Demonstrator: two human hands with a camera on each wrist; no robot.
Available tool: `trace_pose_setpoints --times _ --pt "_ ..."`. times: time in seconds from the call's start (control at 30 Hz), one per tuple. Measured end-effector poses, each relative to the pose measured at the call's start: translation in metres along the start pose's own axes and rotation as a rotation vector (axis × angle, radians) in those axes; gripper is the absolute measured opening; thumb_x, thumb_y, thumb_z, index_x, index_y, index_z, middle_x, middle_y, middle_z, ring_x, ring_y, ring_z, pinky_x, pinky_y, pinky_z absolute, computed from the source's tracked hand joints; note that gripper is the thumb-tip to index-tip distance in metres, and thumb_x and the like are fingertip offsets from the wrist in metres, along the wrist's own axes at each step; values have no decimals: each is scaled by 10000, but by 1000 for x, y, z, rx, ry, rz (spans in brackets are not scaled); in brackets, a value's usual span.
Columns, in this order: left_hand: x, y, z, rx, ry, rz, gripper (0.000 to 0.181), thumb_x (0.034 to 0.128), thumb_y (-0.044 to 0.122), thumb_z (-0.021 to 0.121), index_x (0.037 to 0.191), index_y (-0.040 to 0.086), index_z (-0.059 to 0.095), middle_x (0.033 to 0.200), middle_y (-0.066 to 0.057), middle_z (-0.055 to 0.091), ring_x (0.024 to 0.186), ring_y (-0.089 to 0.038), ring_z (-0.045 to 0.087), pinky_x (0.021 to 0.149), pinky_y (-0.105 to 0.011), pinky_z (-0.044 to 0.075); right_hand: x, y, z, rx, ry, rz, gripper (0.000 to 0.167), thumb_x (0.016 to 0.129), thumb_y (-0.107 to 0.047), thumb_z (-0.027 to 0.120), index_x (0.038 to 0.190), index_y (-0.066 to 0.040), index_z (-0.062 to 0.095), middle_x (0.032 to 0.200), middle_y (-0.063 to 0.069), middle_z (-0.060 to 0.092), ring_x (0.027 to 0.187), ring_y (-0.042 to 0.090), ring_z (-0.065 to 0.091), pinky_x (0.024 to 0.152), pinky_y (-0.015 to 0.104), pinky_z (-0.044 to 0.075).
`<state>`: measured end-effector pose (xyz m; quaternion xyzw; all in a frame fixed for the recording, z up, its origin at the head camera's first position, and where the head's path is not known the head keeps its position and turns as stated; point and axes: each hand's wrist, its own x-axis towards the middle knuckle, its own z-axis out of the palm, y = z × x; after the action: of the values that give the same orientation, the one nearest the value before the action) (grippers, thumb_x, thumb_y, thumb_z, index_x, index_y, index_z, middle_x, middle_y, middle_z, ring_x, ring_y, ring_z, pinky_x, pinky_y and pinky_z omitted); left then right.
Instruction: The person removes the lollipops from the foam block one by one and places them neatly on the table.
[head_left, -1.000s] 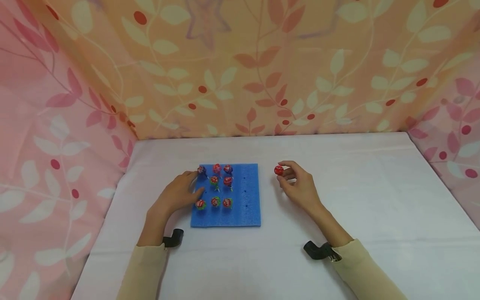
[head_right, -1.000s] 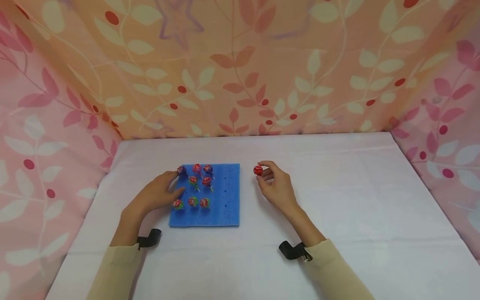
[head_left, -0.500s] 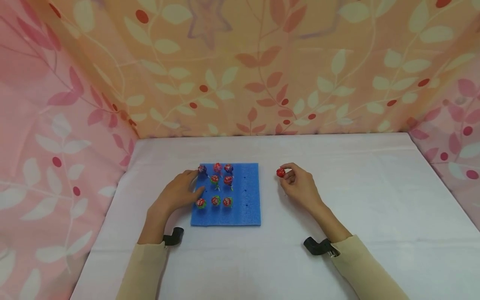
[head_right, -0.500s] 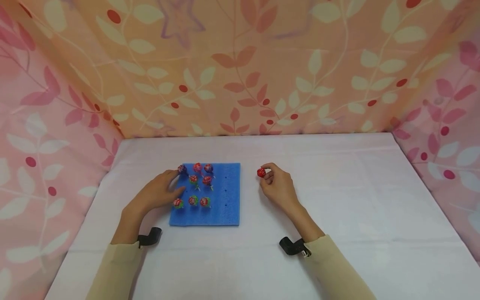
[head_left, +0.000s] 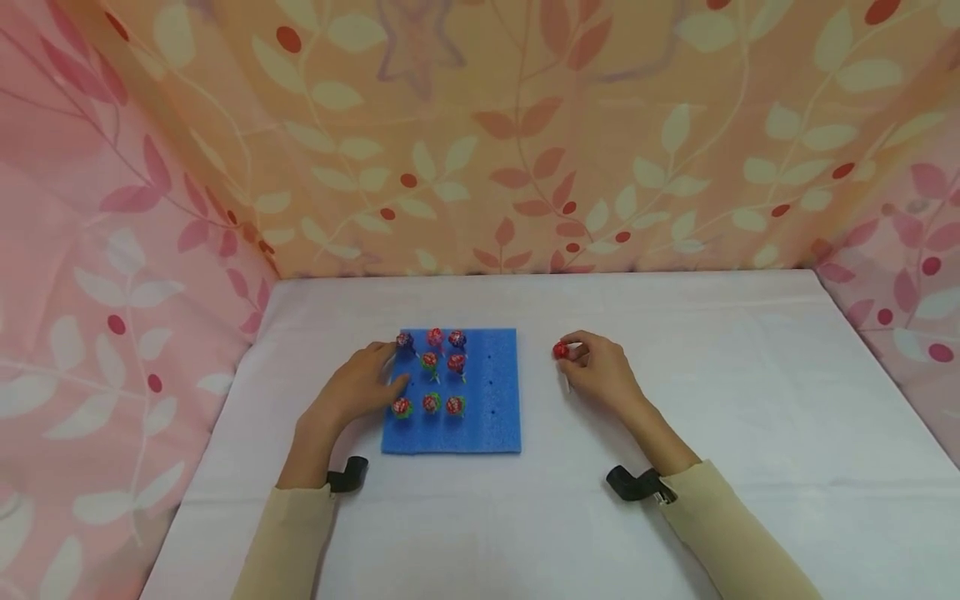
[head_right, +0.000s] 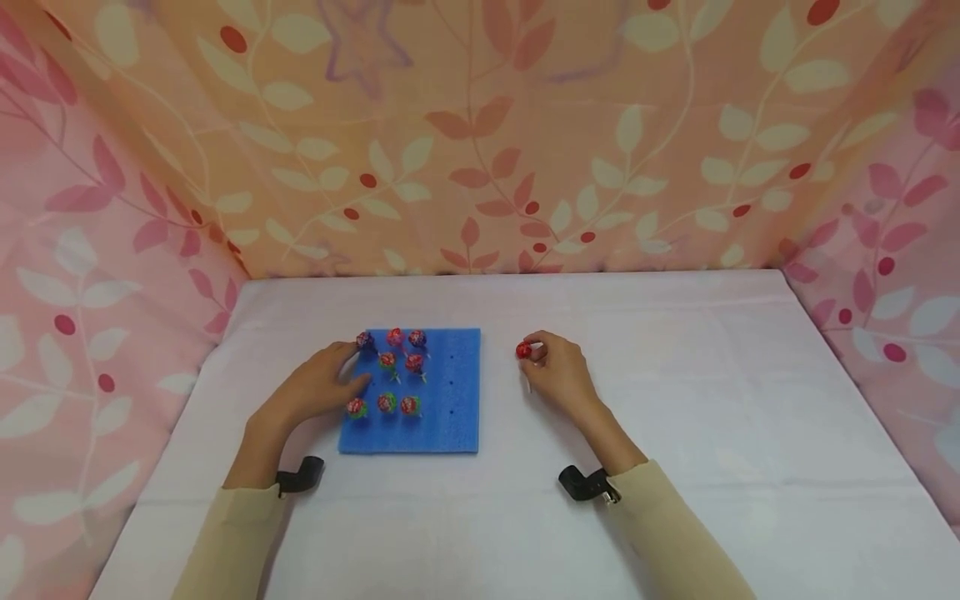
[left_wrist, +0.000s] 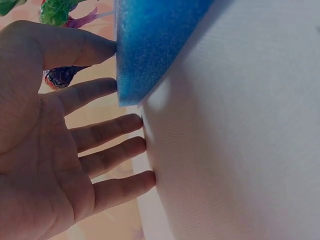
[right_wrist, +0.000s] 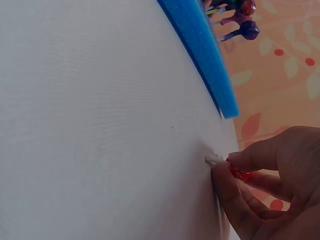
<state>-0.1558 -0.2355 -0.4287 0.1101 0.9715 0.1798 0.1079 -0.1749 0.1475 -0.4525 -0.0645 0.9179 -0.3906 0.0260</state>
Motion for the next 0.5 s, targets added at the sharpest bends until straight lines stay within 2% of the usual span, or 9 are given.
trace_pose_setpoints --times 0.1,0.33,0.5 --pt "0 -1 2 9 -9 -8 692 1026 336 608 1582 -33 424 1583 -288 497 1477 -491 478 1214 -648 407 -1 1 0 -4 -15 15 393 940 -156 750 1310 -36 691 1040 181 768 875 261 729 852 441 622" --pt "1 -2 2 21 0 -7 689 1021 339 610 1575 -31 436 1576 -287 506 1469 -492 486 1205 -652 416 -7 -2 -3 -30 -10 -11 437 955 -187 733 1349 -14 660 1090 207 766 925 300 759 884 514 622" --pt "1 -2 2 20 0 -6 689 1022 340 606 1576 -31 435 1578 -289 502 1471 -492 485 1203 -655 416 -13 -10 -5 -78 18 -47 417 953 -188 737 1324 -8 674 1104 214 748 908 293 750 824 492 624"
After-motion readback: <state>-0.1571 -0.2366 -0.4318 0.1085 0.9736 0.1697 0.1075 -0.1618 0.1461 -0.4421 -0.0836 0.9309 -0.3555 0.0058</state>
